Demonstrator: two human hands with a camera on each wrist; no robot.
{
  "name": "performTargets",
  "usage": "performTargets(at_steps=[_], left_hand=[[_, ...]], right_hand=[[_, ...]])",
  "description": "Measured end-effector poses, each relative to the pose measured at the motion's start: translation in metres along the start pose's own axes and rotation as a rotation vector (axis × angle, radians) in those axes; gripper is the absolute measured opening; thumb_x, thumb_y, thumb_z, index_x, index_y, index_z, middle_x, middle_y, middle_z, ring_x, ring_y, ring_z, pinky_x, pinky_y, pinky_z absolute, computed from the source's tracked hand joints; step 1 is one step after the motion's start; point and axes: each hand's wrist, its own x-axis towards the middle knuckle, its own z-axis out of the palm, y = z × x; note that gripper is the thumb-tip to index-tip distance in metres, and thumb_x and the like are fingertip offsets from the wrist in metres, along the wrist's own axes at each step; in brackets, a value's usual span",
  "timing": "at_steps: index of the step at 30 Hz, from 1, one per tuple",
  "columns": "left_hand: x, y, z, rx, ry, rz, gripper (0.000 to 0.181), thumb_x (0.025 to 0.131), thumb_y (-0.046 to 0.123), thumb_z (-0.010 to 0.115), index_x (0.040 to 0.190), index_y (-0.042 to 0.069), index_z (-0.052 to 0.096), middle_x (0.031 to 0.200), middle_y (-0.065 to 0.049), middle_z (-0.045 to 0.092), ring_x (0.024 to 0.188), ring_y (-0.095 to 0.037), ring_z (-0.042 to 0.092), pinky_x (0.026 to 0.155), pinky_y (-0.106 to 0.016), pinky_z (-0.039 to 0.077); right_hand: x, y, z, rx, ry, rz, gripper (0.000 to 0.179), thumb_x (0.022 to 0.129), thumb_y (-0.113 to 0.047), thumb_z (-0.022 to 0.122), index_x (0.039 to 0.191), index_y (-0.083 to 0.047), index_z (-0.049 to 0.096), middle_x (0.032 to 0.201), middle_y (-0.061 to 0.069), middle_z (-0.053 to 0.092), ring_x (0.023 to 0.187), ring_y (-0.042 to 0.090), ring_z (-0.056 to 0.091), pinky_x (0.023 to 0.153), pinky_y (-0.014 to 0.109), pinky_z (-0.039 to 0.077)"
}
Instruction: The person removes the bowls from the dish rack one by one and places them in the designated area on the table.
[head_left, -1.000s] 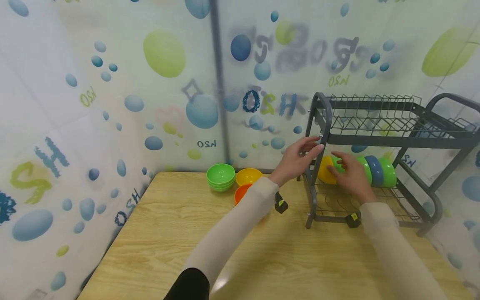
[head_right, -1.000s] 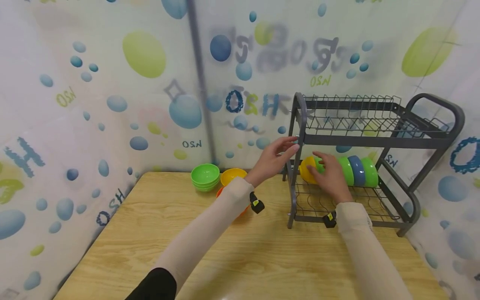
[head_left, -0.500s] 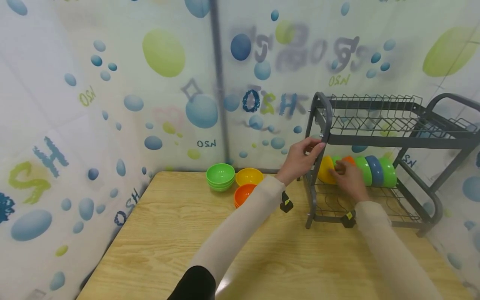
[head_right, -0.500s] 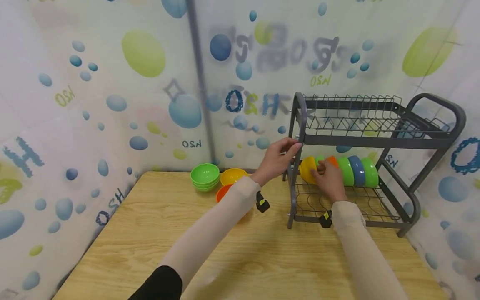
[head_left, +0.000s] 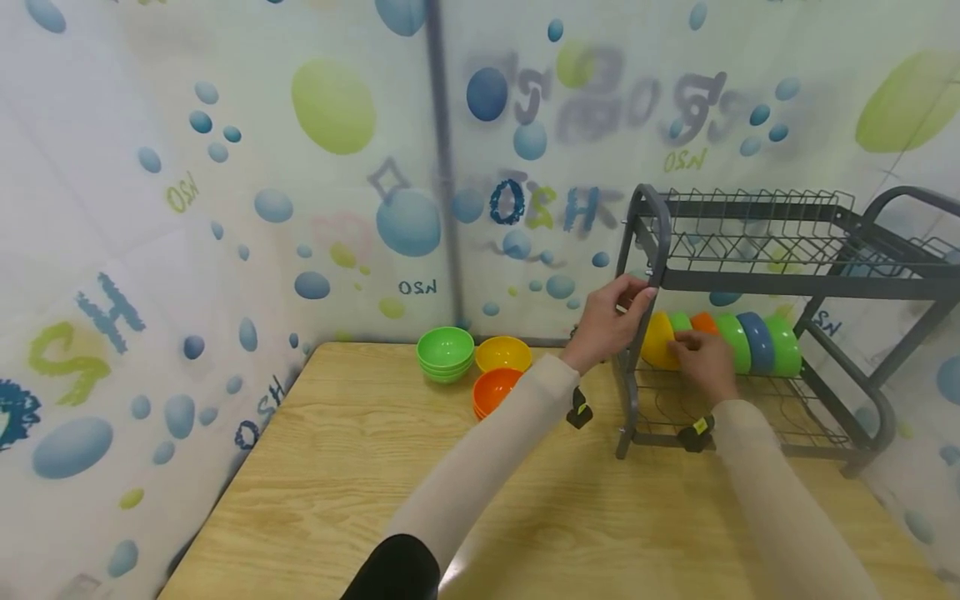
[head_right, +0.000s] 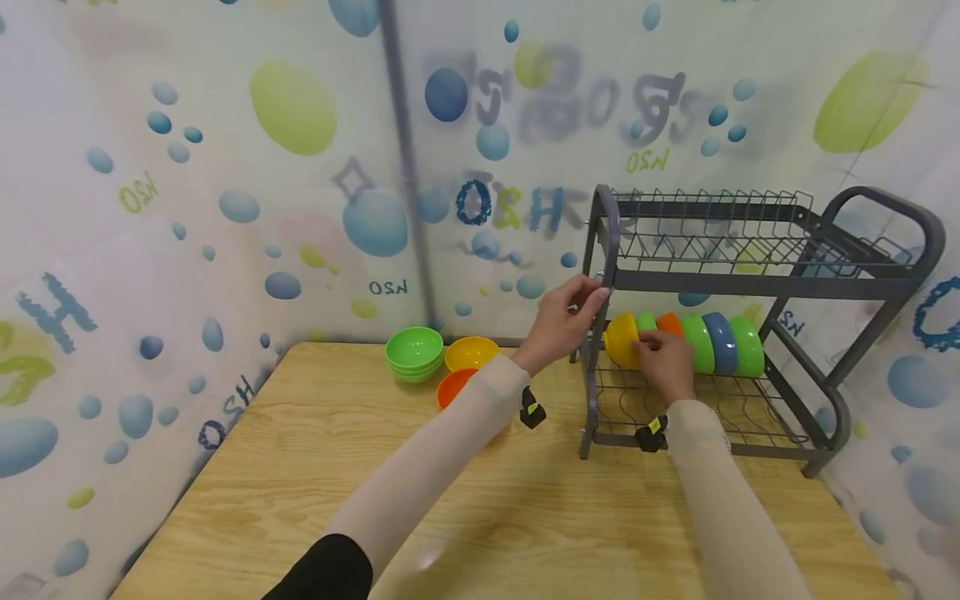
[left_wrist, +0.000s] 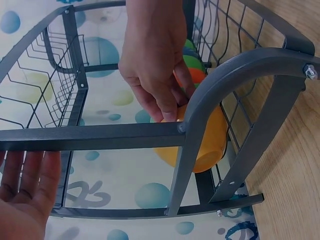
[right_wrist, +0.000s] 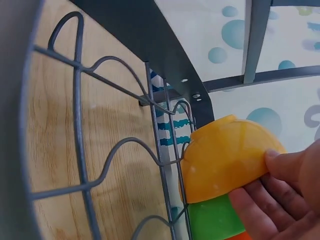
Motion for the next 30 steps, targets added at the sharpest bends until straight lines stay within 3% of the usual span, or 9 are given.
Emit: performTargets(at_steps=[3, 7, 11, 15, 18, 22, 26, 30], left_hand=[[-0.001, -0.001, 0.000, -0.001, 0.002, -0.005, 0.029, 0.109, 0.032, 0.050, 0.122, 0.010, 0.066, 0.104, -0.006, 0.072, 0.083, -0.003, 0.061, 0.071, -0.013, 0.052], [-0.003, -0.001, 0.000, -0.003, 0.000, -0.013, 0.029, 0.110, 0.031, 0.050, 0.123, 0.011, 0.065, 0.102, -0.006, 0.072, 0.082, -0.003, 0.061, 0.069, -0.013, 0.051], [-0.004, -0.001, -0.001, 0.003, 0.001, -0.004, 0.029, 0.110, 0.030, 0.050, 0.123, 0.010, 0.065, 0.103, -0.007, 0.072, 0.082, -0.003, 0.061, 0.071, -0.012, 0.052], [-0.003, -0.001, -0.001, 0.002, -0.009, 0.007, 0.029, 0.110, 0.031, 0.049, 0.123, 0.010, 0.064, 0.104, -0.007, 0.072, 0.081, -0.004, 0.062, 0.071, -0.013, 0.053], [-0.002, -0.001, 0.000, -0.003, -0.017, 0.007, 0.028, 0.110, 0.031, 0.049, 0.123, 0.010, 0.064, 0.105, -0.007, 0.072, 0.081, -0.005, 0.062, 0.071, -0.013, 0.053], [-0.002, -0.001, 0.001, 0.008, -0.019, 0.009, 0.028, 0.110, 0.031, 0.049, 0.123, 0.010, 0.063, 0.106, -0.007, 0.073, 0.081, -0.004, 0.062, 0.072, -0.013, 0.053], [-0.001, -0.002, 0.002, 0.017, -0.017, 0.016, 0.029, 0.110, 0.032, 0.048, 0.123, 0.011, 0.064, 0.107, -0.006, 0.072, 0.082, -0.002, 0.061, 0.074, -0.012, 0.053], [-0.002, -0.002, 0.001, 0.023, -0.010, 0.013, 0.030, 0.110, 0.033, 0.047, 0.124, 0.012, 0.064, 0.107, -0.005, 0.072, 0.083, -0.002, 0.061, 0.076, -0.012, 0.052]], right_hand=[[0.001, 0.000, 0.000, 0.020, -0.021, 0.047, 0.044, 0.107, -0.027, 0.054, 0.137, 0.006, 0.060, 0.131, 0.029, 0.065, 0.110, 0.038, 0.063, 0.083, 0.035, 0.055], [0.001, 0.001, 0.001, 0.083, -0.044, 0.099, 0.046, 0.107, -0.028, 0.053, 0.140, 0.004, 0.058, 0.135, 0.028, 0.063, 0.110, 0.034, 0.062, 0.077, 0.021, 0.051], [-0.001, 0.005, 0.001, 0.191, -0.060, 0.123, 0.049, 0.107, -0.029, 0.053, 0.143, 0.005, 0.054, 0.138, 0.029, 0.061, 0.097, 0.016, 0.066, 0.070, 0.011, 0.052], [-0.001, 0.012, 0.000, 0.327, -0.084, 0.137, 0.055, 0.108, -0.030, 0.052, 0.148, 0.007, 0.047, 0.144, 0.031, 0.055, 0.081, -0.004, 0.064, 0.075, 0.014, 0.057], [0.000, 0.018, -0.001, 0.402, -0.107, 0.141, 0.059, 0.108, -0.032, 0.052, 0.151, 0.007, 0.042, 0.146, 0.029, 0.052, 0.079, -0.008, 0.065, 0.079, 0.016, 0.059], [-0.002, 0.019, -0.005, 0.485, -0.135, 0.160, 0.063, 0.107, -0.033, 0.054, 0.152, 0.007, 0.038, 0.132, 0.011, 0.059, 0.083, -0.009, 0.066, 0.082, 0.016, 0.058], [-0.007, 0.016, -0.010, 0.626, -0.151, 0.199, 0.064, 0.105, -0.029, 0.060, 0.153, 0.007, 0.038, 0.111, -0.013, 0.057, 0.085, -0.007, 0.067, 0.082, 0.017, 0.059], [-0.011, 0.013, -0.014, 0.747, -0.153, 0.209, 0.065, 0.101, -0.027, 0.066, 0.151, 0.005, 0.041, 0.107, -0.016, 0.057, 0.087, -0.005, 0.068, 0.083, 0.019, 0.059]])
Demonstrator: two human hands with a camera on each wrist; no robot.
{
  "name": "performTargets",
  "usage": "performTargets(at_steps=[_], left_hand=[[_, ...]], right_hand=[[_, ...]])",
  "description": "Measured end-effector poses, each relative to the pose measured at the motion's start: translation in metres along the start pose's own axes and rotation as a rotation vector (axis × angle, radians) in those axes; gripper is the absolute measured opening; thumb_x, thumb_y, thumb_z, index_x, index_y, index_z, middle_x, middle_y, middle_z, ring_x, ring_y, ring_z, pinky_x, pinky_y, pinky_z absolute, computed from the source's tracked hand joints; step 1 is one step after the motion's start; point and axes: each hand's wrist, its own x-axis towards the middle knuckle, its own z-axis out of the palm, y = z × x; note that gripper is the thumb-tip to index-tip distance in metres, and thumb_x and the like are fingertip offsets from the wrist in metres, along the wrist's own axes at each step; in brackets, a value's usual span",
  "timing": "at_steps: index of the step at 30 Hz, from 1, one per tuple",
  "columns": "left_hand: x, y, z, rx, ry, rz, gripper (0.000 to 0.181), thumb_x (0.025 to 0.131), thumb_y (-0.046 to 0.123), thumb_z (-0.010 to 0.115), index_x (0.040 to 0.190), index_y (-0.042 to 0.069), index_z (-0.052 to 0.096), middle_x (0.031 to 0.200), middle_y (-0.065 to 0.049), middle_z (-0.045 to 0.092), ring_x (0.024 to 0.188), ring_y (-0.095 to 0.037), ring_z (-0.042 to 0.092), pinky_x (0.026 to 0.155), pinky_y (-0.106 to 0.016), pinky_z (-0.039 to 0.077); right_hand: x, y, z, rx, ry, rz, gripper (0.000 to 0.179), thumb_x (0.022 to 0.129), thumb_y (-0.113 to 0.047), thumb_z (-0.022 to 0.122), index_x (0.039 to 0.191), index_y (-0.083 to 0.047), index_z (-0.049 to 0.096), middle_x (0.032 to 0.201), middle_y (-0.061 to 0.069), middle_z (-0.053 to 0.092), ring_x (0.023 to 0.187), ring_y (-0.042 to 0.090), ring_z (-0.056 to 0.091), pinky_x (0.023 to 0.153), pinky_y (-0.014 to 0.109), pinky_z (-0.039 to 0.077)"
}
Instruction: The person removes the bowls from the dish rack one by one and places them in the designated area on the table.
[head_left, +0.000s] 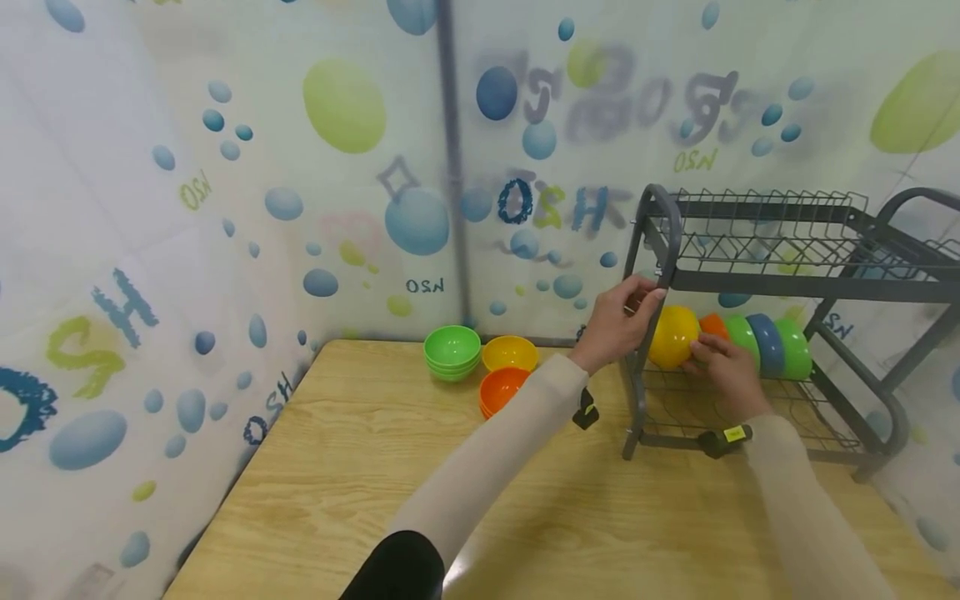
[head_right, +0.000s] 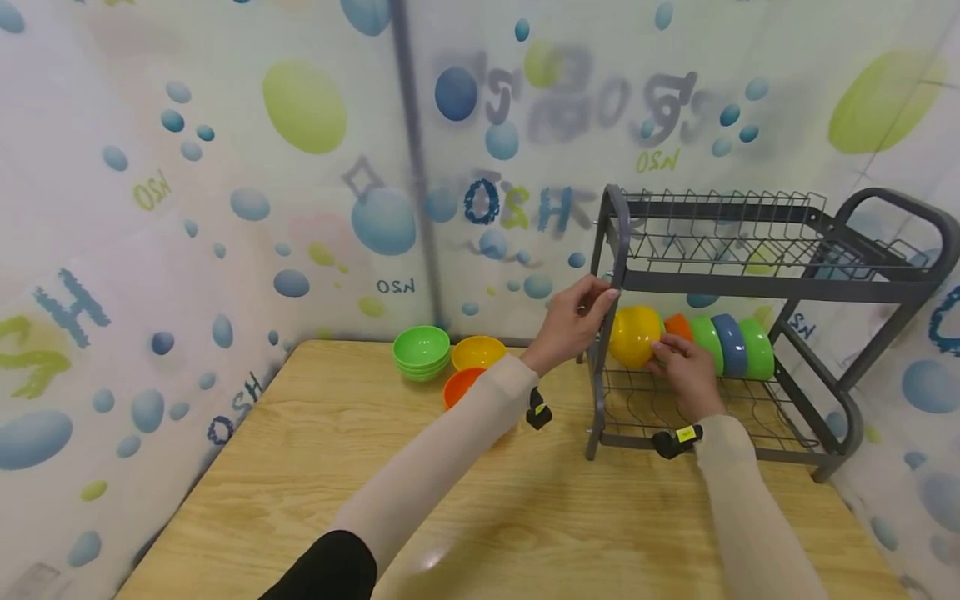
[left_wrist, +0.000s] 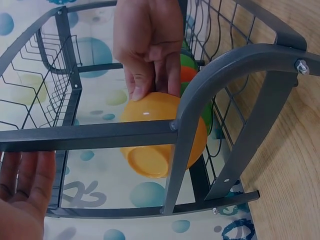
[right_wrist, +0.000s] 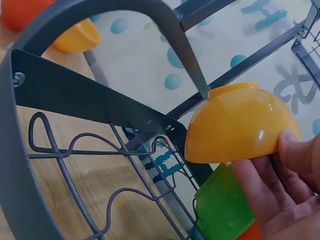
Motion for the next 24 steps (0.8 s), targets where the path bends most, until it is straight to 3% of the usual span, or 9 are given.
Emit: performTargets(at_steps=[7, 12, 17, 21, 24], left_hand=[[-0.001, 0.001, -0.001, 0.005, 0.013, -0.009, 0.030, 0.110, 0.034, 0.049, 0.123, 0.012, 0.065, 0.107, -0.004, 0.071, 0.084, -0.004, 0.061, 0.077, -0.011, 0.051], [-0.002, 0.002, 0.001, -0.003, 0.024, -0.020, 0.030, 0.109, 0.034, 0.050, 0.123, 0.012, 0.065, 0.109, -0.004, 0.072, 0.085, -0.002, 0.060, 0.078, -0.010, 0.051], [-0.002, 0.002, 0.002, -0.015, 0.034, -0.024, 0.030, 0.109, 0.034, 0.050, 0.122, 0.011, 0.066, 0.108, -0.005, 0.072, 0.084, -0.001, 0.060, 0.077, -0.010, 0.051], [-0.003, 0.003, 0.002, -0.013, 0.038, -0.017, 0.029, 0.109, 0.033, 0.051, 0.121, 0.011, 0.067, 0.106, -0.005, 0.072, 0.083, -0.002, 0.060, 0.075, -0.010, 0.050], [-0.004, 0.003, 0.001, -0.003, 0.041, -0.013, 0.029, 0.109, 0.032, 0.051, 0.121, 0.011, 0.067, 0.106, -0.005, 0.072, 0.083, -0.002, 0.060, 0.075, -0.010, 0.050]], right_hand=[[-0.013, -0.006, -0.003, -0.026, -0.003, -0.038, 0.074, 0.100, -0.031, 0.067, 0.155, 0.007, 0.034, 0.117, -0.011, 0.058, 0.090, -0.007, 0.068, 0.086, 0.019, 0.058], [-0.025, -0.009, -0.010, -0.097, -0.007, -0.093, 0.066, 0.102, -0.026, 0.064, 0.150, 0.011, 0.038, 0.103, -0.021, 0.062, 0.089, -0.010, 0.067, 0.081, 0.015, 0.058], [-0.040, -0.007, -0.017, -0.252, -0.009, -0.146, 0.065, 0.103, -0.032, 0.062, 0.146, 0.012, 0.042, 0.102, -0.026, 0.064, 0.090, -0.011, 0.066, 0.082, 0.013, 0.057], [-0.053, -0.009, -0.023, -0.423, 0.002, -0.152, 0.069, 0.103, -0.045, 0.058, 0.147, 0.007, 0.046, 0.102, -0.034, 0.060, 0.091, -0.011, 0.065, 0.081, 0.010, 0.055], [-0.062, -0.013, -0.025, -0.498, 0.000, -0.154, 0.067, 0.104, -0.046, 0.056, 0.147, 0.004, 0.048, 0.101, -0.035, 0.058, 0.091, -0.011, 0.065, 0.079, 0.010, 0.055]])
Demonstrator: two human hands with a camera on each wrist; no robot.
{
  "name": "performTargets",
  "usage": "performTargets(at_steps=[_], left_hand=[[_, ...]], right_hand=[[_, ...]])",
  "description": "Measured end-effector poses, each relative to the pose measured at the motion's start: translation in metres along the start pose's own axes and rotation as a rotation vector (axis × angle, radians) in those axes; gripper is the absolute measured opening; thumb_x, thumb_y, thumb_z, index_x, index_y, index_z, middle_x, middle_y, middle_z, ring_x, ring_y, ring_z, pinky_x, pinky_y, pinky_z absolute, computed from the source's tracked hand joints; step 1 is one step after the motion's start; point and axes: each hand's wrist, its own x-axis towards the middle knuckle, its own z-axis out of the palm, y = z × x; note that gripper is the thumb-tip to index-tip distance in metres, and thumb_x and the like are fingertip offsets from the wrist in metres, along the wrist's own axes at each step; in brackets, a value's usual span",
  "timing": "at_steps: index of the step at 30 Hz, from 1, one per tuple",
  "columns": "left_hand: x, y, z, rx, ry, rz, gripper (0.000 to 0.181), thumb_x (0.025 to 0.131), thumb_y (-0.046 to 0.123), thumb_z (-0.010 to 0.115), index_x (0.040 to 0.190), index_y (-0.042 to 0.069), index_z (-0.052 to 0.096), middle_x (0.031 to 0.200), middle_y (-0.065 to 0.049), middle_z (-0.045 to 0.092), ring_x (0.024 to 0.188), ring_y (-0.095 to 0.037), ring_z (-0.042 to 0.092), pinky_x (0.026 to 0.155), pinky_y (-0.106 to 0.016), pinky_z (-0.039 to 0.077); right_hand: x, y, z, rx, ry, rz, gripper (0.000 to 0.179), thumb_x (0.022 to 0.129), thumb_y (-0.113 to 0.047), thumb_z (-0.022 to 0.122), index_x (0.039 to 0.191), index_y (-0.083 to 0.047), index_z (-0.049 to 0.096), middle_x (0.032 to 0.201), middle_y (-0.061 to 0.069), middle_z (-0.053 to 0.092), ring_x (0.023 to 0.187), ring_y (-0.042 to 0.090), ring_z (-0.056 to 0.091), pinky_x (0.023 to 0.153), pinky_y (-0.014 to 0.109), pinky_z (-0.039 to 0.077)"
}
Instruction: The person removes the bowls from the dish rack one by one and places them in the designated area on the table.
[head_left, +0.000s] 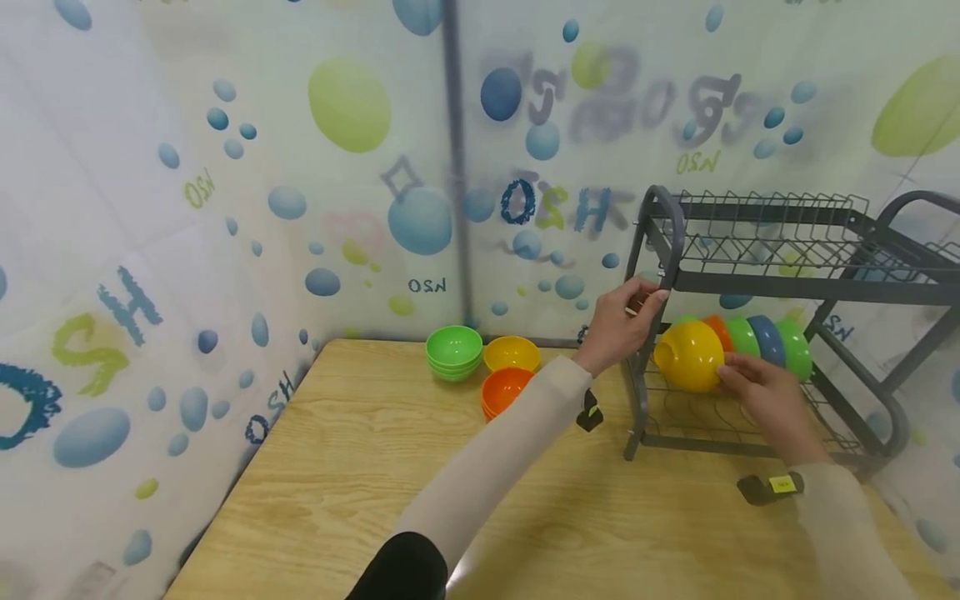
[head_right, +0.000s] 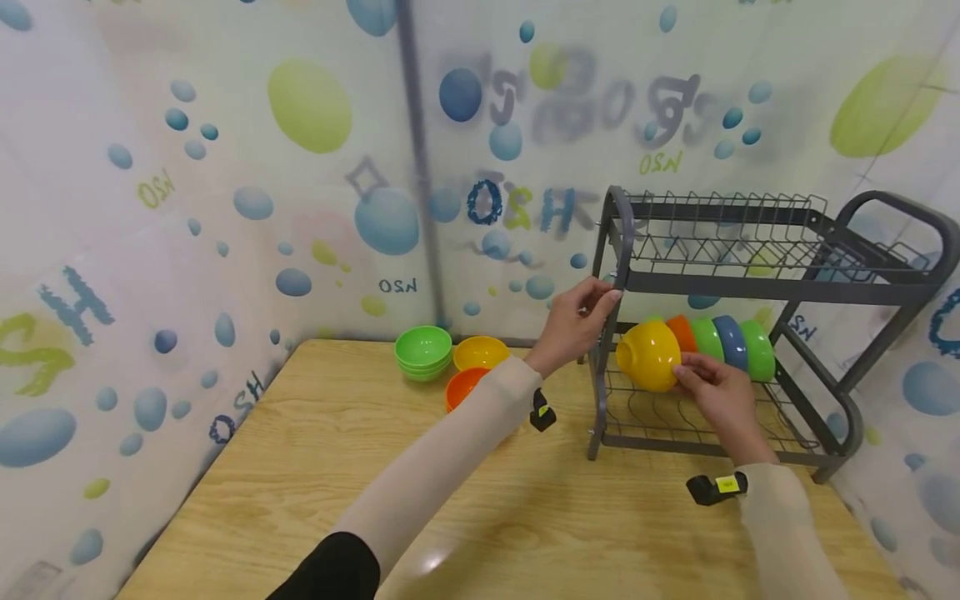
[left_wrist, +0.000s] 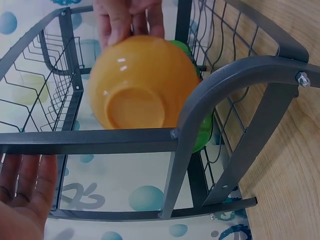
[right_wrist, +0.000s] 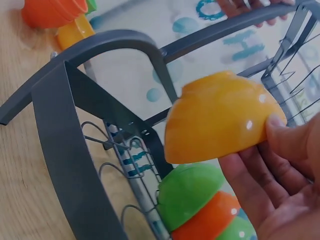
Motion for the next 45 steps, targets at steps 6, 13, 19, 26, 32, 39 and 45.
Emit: performTargets(at_steps=[6, 13, 19, 26, 32, 39, 45], left_hand=[[0.001, 0.000, -0.002, -0.004, -0.027, -0.019, 0.029, 0.109, 0.035, 0.051, 0.121, 0.013, 0.067, 0.107, -0.004, 0.072, 0.084, -0.001, 0.061, 0.071, -0.012, 0.052], [0.000, 0.003, -0.010, -0.040, -0.100, -0.068, 0.036, 0.109, 0.039, 0.050, 0.130, 0.014, 0.065, 0.117, -0.004, 0.073, 0.092, -0.004, 0.066, 0.068, -0.016, 0.057], [-0.006, 0.004, -0.019, 0.025, -0.154, -0.060, 0.045, 0.108, 0.041, 0.051, 0.145, 0.017, 0.057, 0.129, -0.005, 0.070, 0.099, -0.004, 0.065, 0.073, -0.014, 0.056], [-0.023, 0.003, -0.032, -0.015, -0.152, 0.011, 0.045, 0.105, 0.036, 0.059, 0.145, 0.014, 0.057, 0.125, -0.005, 0.068, 0.107, -0.012, 0.067, 0.091, -0.014, 0.054], [-0.043, 0.009, -0.046, -0.011, -0.161, 0.092, 0.043, 0.103, 0.030, 0.064, 0.143, 0.017, 0.056, 0.137, -0.001, 0.062, 0.125, -0.010, 0.059, 0.107, -0.019, 0.048], [-0.064, 0.021, -0.066, 0.126, -0.172, 0.242, 0.046, 0.098, 0.026, 0.071, 0.142, 0.016, 0.059, 0.140, -0.001, 0.061, 0.132, -0.015, 0.054, 0.115, -0.024, 0.043], [-0.082, 0.027, -0.083, 0.246, -0.217, 0.394, 0.049, 0.094, 0.024, 0.077, 0.139, 0.010, 0.061, 0.138, -0.004, 0.061, 0.133, -0.017, 0.050, 0.117, -0.024, 0.039]], right_hand=[[-0.015, -0.012, -0.007, -0.116, -0.023, -0.023, 0.062, 0.104, -0.045, 0.057, 0.146, 0.001, 0.051, 0.101, -0.033, 0.060, 0.091, -0.012, 0.062, 0.081, 0.016, 0.056], [-0.029, -0.030, -0.011, -0.195, -0.009, -0.079, 0.050, 0.103, -0.042, 0.061, 0.135, -0.003, 0.061, 0.101, -0.030, 0.064, 0.088, -0.009, 0.062, 0.075, 0.010, 0.053], [-0.038, -0.045, -0.012, -0.280, -0.018, -0.100, 0.045, 0.102, -0.042, 0.062, 0.130, -0.007, 0.066, 0.114, 0.003, 0.075, 0.087, -0.005, 0.062, 0.073, 0.014, 0.052], [-0.052, -0.065, -0.009, -0.352, -0.006, -0.162, 0.040, 0.102, -0.038, 0.063, 0.125, -0.006, 0.069, 0.118, 0.019, 0.074, 0.084, -0.011, 0.057, 0.070, 0.013, 0.050], [-0.063, -0.081, -0.006, -0.404, 0.036, -0.279, 0.028, 0.101, -0.029, 0.067, 0.118, -0.007, 0.073, 0.107, 0.016, 0.077, 0.080, -0.013, 0.057, 0.067, 0.012, 0.051], [-0.068, -0.092, 0.012, -0.364, 0.094, -0.612, 0.021, 0.086, 0.003, 0.078, 0.104, -0.010, 0.078, 0.096, 0.007, 0.077, 0.078, -0.006, 0.059, 0.074, 0.003, 0.048], [-0.069, -0.096, 0.030, -0.339, 0.112, -0.914, 0.043, 0.070, 0.019, 0.081, 0.099, -0.012, 0.078, 0.094, 0.001, 0.076, 0.082, 0.000, 0.061, 0.085, 0.000, 0.046]])
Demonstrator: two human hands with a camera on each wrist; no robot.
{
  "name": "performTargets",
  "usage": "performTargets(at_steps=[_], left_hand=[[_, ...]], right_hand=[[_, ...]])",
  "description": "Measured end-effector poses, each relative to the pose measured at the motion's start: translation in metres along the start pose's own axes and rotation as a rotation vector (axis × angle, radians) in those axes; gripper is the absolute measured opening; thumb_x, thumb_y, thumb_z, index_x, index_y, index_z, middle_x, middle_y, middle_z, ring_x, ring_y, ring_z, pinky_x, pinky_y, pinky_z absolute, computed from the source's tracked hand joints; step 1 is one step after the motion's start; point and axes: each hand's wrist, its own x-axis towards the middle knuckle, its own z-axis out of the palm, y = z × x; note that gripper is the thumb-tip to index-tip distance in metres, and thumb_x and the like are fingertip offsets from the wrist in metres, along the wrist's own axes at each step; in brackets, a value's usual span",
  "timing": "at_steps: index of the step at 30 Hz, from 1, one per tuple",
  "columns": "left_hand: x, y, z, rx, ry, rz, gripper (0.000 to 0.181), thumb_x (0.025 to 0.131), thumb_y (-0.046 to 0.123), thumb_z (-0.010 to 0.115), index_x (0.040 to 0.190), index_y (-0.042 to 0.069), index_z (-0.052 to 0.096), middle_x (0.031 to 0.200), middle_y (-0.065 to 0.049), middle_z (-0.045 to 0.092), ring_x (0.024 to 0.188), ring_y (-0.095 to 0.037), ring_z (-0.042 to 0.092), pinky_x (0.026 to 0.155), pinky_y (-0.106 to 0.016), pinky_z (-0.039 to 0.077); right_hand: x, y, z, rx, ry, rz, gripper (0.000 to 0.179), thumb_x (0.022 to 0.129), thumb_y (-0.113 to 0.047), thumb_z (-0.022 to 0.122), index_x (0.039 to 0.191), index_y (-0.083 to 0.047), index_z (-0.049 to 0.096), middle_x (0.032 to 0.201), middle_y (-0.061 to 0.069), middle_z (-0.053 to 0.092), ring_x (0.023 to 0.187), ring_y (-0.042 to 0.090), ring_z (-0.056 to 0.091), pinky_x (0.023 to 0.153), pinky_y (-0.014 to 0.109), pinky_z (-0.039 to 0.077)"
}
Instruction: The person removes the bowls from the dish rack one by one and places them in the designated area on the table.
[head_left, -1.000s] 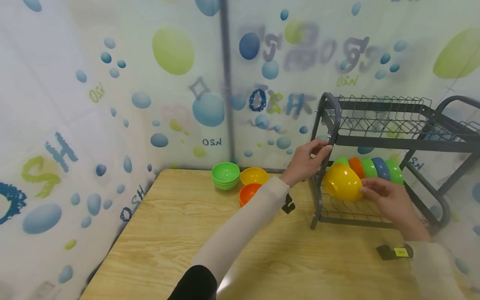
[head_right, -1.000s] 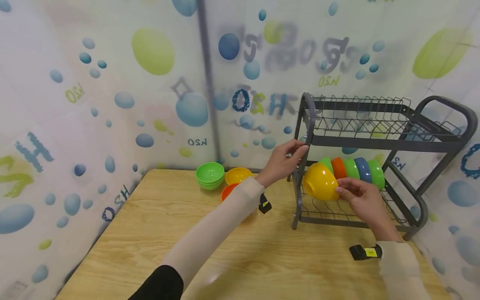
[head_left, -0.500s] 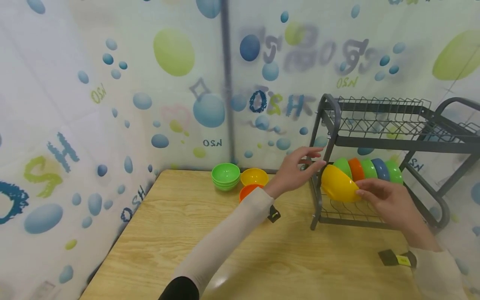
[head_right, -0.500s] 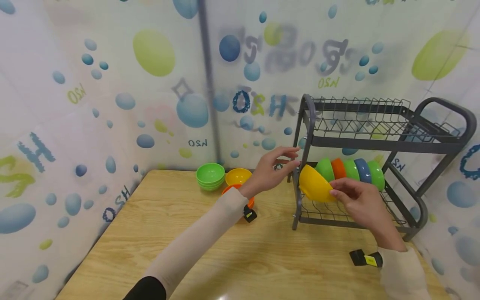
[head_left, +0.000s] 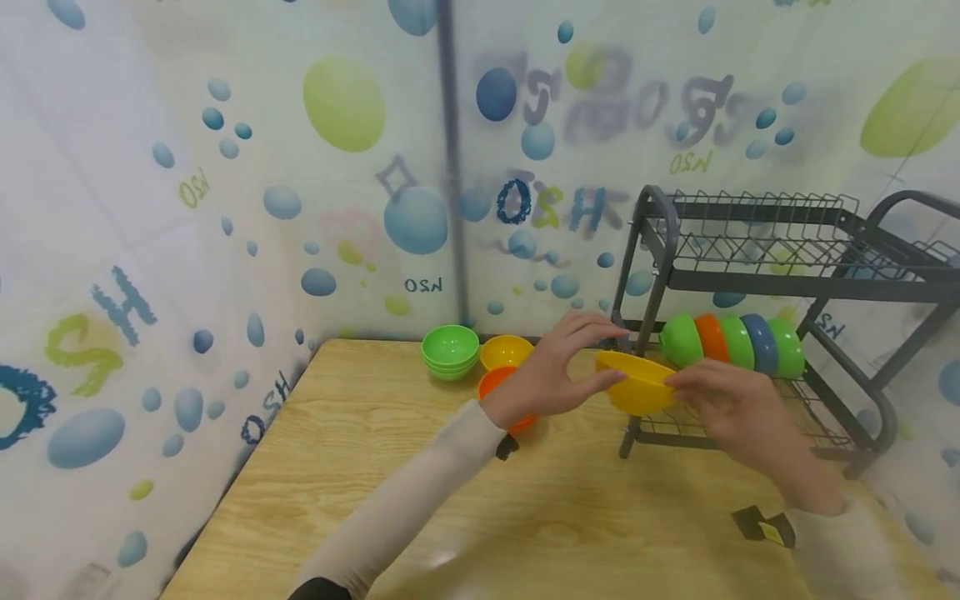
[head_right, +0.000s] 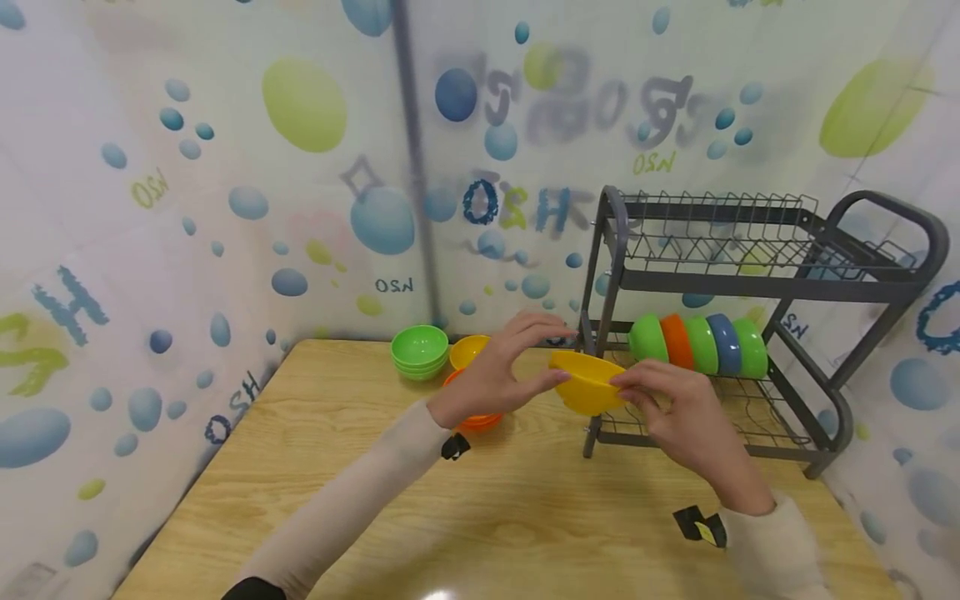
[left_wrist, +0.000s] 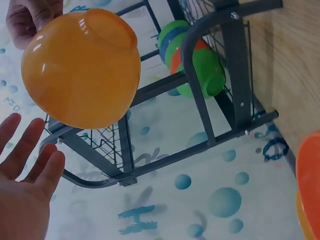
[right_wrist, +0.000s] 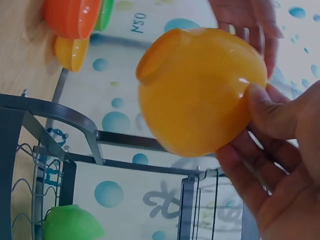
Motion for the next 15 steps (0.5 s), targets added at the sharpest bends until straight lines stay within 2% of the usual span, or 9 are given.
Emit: performTargets(at_steps=[3, 4, 7, 8, 11, 14, 15], left_hand=[[-0.010, 0.004, -0.006, 0.053, -0.060, 0.036, 0.049, 0.094, 0.027, 0.076, 0.137, 0.010, 0.062, 0.137, -0.003, 0.061, 0.133, -0.016, 0.049, 0.116, -0.022, 0.039], [-0.014, 0.005, -0.008, 0.064, -0.080, 0.037, 0.048, 0.094, 0.028, 0.076, 0.136, 0.010, 0.062, 0.137, -0.003, 0.061, 0.132, -0.016, 0.049, 0.116, -0.021, 0.040], [-0.024, 0.009, -0.015, 0.119, -0.135, 0.060, 0.042, 0.095, 0.029, 0.075, 0.133, 0.011, 0.065, 0.134, -0.001, 0.062, 0.128, -0.014, 0.050, 0.113, -0.018, 0.041], [-0.028, 0.010, -0.017, 0.137, -0.148, 0.075, 0.041, 0.095, 0.028, 0.075, 0.131, 0.011, 0.066, 0.133, 0.000, 0.063, 0.127, -0.014, 0.052, 0.112, -0.018, 0.042], [-0.036, 0.012, -0.019, 0.206, -0.174, 0.135, 0.036, 0.095, 0.027, 0.075, 0.127, 0.011, 0.068, 0.127, 0.002, 0.066, 0.122, -0.013, 0.056, 0.111, -0.015, 0.042], [-0.042, 0.012, -0.018, 0.241, -0.184, 0.177, 0.031, 0.095, 0.026, 0.075, 0.122, 0.011, 0.070, 0.120, 0.002, 0.069, 0.115, -0.011, 0.059, 0.108, -0.013, 0.044], [-0.044, 0.012, -0.018, 0.247, -0.185, 0.183, 0.028, 0.096, 0.025, 0.075, 0.120, 0.011, 0.070, 0.118, 0.002, 0.069, 0.111, -0.010, 0.060, 0.106, -0.012, 0.045]], right_hand=[[0.001, -0.004, 0.008, 0.015, 0.012, -0.091, 0.013, 0.091, -0.003, 0.075, 0.100, -0.011, 0.078, 0.097, 0.000, 0.075, 0.086, 0.006, 0.063, 0.091, 0.001, 0.045], [0.002, -0.006, 0.011, 0.011, 0.014, -0.117, 0.010, 0.098, -0.013, 0.069, 0.100, -0.010, 0.078, 0.098, 0.000, 0.075, 0.088, 0.009, 0.064, 0.093, 0.001, 0.044], [0.002, -0.010, 0.020, -0.018, 0.022, -0.169, 0.048, 0.106, -0.044, 0.045, 0.100, -0.009, 0.078, 0.099, -0.001, 0.073, 0.090, 0.012, 0.065, 0.097, 0.001, 0.042], [0.003, -0.011, 0.022, -0.027, 0.024, -0.181, 0.053, 0.107, -0.047, 0.042, 0.099, -0.009, 0.078, 0.099, -0.001, 0.073, 0.089, 0.013, 0.065, 0.098, 0.001, 0.041], [0.002, -0.014, 0.026, -0.044, 0.018, -0.203, 0.052, 0.108, -0.044, 0.041, 0.100, -0.008, 0.078, 0.100, -0.001, 0.073, 0.089, 0.015, 0.067, 0.099, 0.001, 0.041], [0.001, -0.017, 0.028, -0.033, 0.009, -0.213, 0.013, 0.100, -0.016, 0.067, 0.101, -0.007, 0.078, 0.100, 0.001, 0.073, 0.089, 0.018, 0.067, 0.100, 0.001, 0.041], [0.001, -0.019, 0.030, -0.027, 0.007, -0.216, 0.010, 0.093, -0.003, 0.074, 0.101, -0.007, 0.078, 0.101, 0.001, 0.073, 0.090, 0.018, 0.068, 0.100, 0.002, 0.041]])
